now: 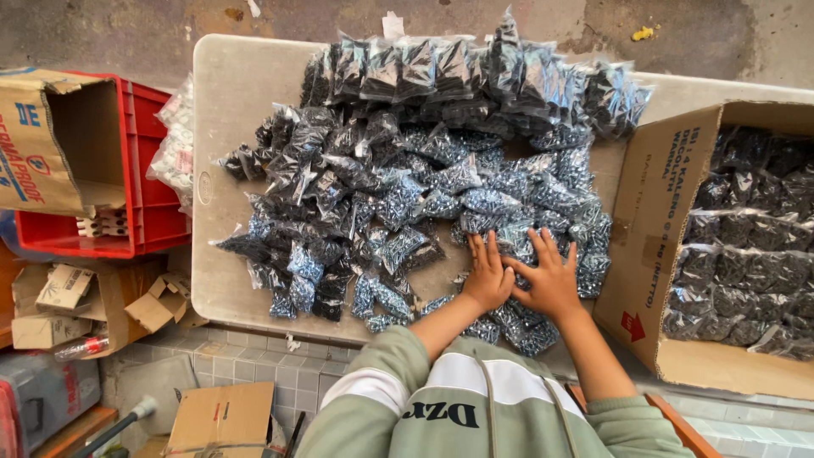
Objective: The person places small plastic bags filled with blue or dark components into a large cardboard box, arranging them in organized layers by hand.
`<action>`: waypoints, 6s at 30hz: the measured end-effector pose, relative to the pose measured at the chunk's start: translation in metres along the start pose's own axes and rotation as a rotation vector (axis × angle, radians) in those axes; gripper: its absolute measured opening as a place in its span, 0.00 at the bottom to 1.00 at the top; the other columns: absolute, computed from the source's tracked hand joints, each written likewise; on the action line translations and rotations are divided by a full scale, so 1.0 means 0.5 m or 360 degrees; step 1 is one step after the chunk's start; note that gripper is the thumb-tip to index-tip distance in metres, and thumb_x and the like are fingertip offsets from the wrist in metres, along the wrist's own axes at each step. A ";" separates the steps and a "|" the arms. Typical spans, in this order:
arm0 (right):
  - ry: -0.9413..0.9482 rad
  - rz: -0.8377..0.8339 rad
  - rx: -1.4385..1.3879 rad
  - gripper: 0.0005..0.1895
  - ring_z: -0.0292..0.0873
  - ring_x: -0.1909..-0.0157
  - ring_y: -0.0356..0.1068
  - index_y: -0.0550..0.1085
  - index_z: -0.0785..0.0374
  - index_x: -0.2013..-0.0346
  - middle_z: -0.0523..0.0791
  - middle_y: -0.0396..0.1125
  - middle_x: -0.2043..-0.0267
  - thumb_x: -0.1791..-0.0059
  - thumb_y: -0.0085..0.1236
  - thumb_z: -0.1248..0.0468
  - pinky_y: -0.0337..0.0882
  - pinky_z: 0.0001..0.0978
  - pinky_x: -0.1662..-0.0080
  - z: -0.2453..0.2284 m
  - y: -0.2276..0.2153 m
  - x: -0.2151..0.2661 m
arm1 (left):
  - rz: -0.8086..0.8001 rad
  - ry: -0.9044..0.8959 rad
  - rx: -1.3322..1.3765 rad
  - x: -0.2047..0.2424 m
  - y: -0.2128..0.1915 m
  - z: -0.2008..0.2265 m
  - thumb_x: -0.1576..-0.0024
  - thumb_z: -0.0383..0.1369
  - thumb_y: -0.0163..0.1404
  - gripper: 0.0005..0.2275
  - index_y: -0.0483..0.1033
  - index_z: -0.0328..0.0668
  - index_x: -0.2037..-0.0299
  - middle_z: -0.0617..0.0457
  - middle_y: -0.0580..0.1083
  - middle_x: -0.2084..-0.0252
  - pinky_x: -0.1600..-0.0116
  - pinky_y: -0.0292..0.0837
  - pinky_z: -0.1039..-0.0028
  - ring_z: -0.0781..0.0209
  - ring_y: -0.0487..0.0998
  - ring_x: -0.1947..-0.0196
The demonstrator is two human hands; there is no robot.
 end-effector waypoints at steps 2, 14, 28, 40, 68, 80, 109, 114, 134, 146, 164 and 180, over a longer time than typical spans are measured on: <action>0.0058 -0.0041 0.0003 0.22 0.53 0.25 0.47 0.74 0.28 0.56 0.46 0.52 0.28 0.65 0.59 0.44 0.48 0.74 0.40 -0.014 -0.004 -0.005 | 0.0009 0.0018 0.0030 -0.005 -0.005 -0.012 0.49 0.36 0.42 0.38 0.35 0.22 0.32 0.11 0.36 0.35 0.33 0.34 0.37 0.11 0.31 0.34; 0.0567 -0.0237 -0.1156 0.30 0.51 0.44 0.68 0.68 0.57 0.41 0.51 0.65 0.45 0.58 0.61 0.62 0.68 0.44 0.45 -0.200 0.189 -0.106 | 0.0694 -0.1216 0.1074 0.221 -0.225 -0.178 0.42 0.27 0.47 0.30 0.44 0.28 0.32 0.27 0.50 0.33 0.29 0.49 0.53 0.33 0.49 0.30; 0.1285 -0.0402 -0.1286 0.32 0.51 0.46 0.69 0.69 0.55 0.57 0.48 0.69 0.53 0.69 0.74 0.50 0.68 0.41 0.46 -0.203 0.264 -0.069 | 0.0918 -0.1436 0.1952 0.241 -0.229 -0.206 0.40 0.26 0.44 0.32 0.37 0.26 0.29 0.27 0.39 0.28 0.27 0.40 0.57 0.39 0.42 0.28; 0.1318 0.0052 -0.2552 0.28 0.35 0.63 0.70 0.64 0.64 0.52 0.46 0.70 0.62 0.63 0.67 0.76 0.75 0.23 0.60 -0.117 0.101 0.062 | 0.0515 -0.1445 0.1960 0.166 -0.180 -0.091 0.47 0.33 0.61 0.33 0.57 0.28 0.36 0.46 0.62 0.47 0.44 0.72 0.65 0.59 0.69 0.55; 0.1487 0.1209 -0.2111 0.27 0.45 0.61 0.69 0.63 0.62 0.40 0.51 0.63 0.56 0.53 0.58 0.72 0.77 0.38 0.64 0.828 -0.174 0.194 | -0.0511 -0.0743 0.0725 -0.397 0.411 0.541 0.44 0.40 0.50 0.30 0.57 0.30 0.35 0.34 0.65 0.43 0.46 0.70 0.61 0.48 0.72 0.48; 0.1737 0.1456 -0.2422 0.25 0.57 0.58 0.69 0.62 0.65 0.48 0.52 0.56 0.59 0.57 0.60 0.75 0.79 0.60 0.61 0.964 -0.086 0.071 | -0.0302 -0.0446 0.0453 -0.636 0.490 0.502 0.47 0.36 0.52 0.24 0.68 0.33 0.40 0.34 0.67 0.45 0.42 0.72 0.64 0.45 0.74 0.46; 0.0553 0.0928 0.0056 0.36 0.52 0.40 0.62 0.66 0.61 0.36 0.50 0.61 0.38 0.61 0.44 0.75 0.63 0.55 0.43 0.838 -0.283 0.021 | -0.0153 0.0499 -0.0984 -0.589 0.517 0.523 0.52 0.31 0.48 0.24 0.67 0.41 0.41 0.48 0.69 0.44 0.54 0.73 0.56 0.45 0.73 0.52; 0.0945 0.0060 -0.0322 0.41 0.55 0.30 0.52 0.49 0.62 0.28 0.55 0.52 0.31 0.56 0.43 0.72 0.44 0.74 0.37 0.826 -0.245 0.033 | -0.0557 0.0280 -0.0916 -0.559 0.507 0.522 0.50 0.35 0.48 0.29 0.60 0.33 0.36 0.43 0.64 0.39 0.49 0.70 0.50 0.39 0.68 0.45; -0.0034 -0.0199 -0.1043 0.20 0.51 0.49 0.71 0.76 0.55 0.54 0.48 0.71 0.56 0.58 0.51 0.72 0.68 0.42 0.46 -0.152 0.071 0.050 | 0.0124 -0.0464 0.0196 0.211 -0.200 0.034 0.43 0.31 0.49 0.10 0.77 0.40 0.53 0.45 0.76 0.57 0.52 0.75 0.69 0.49 0.78 0.55; -0.0405 -0.1064 0.0317 0.30 0.46 0.40 0.63 0.69 0.48 0.45 0.41 0.64 0.44 0.62 0.60 0.57 0.60 0.50 0.40 -0.246 0.219 -0.063 | -0.0272 -0.0724 0.0119 0.185 -0.222 -0.022 0.44 0.28 0.45 0.25 0.55 0.21 0.38 0.27 0.61 0.42 0.37 0.64 0.51 0.31 0.64 0.39; 0.0169 -0.0593 -0.0837 0.23 0.56 0.49 0.70 0.74 0.57 0.57 0.48 0.71 0.57 0.67 0.66 0.61 0.70 0.47 0.48 -0.176 0.039 -0.074 | -0.0037 -0.0499 0.0770 0.101 -0.247 -0.014 0.51 0.26 0.55 0.26 0.65 0.33 0.40 0.35 0.66 0.45 0.39 0.68 0.60 0.37 0.67 0.40; 0.1041 0.0577 -0.3089 0.15 0.45 0.63 0.73 0.70 0.62 0.58 0.47 0.69 0.61 0.57 0.61 0.75 0.80 0.40 0.64 0.065 -0.085 0.063 | 0.0431 -0.0510 0.1177 0.048 -0.185 0.166 0.53 0.33 0.65 0.27 0.70 0.35 0.44 0.44 0.69 0.55 0.55 0.78 0.75 0.56 0.78 0.56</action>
Point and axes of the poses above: each hand's wrist, its own x-axis away from the middle knuckle, its own y-axis out of the palm, z = x × y, the point moved 8 cm from there along -x, towards the middle knuckle
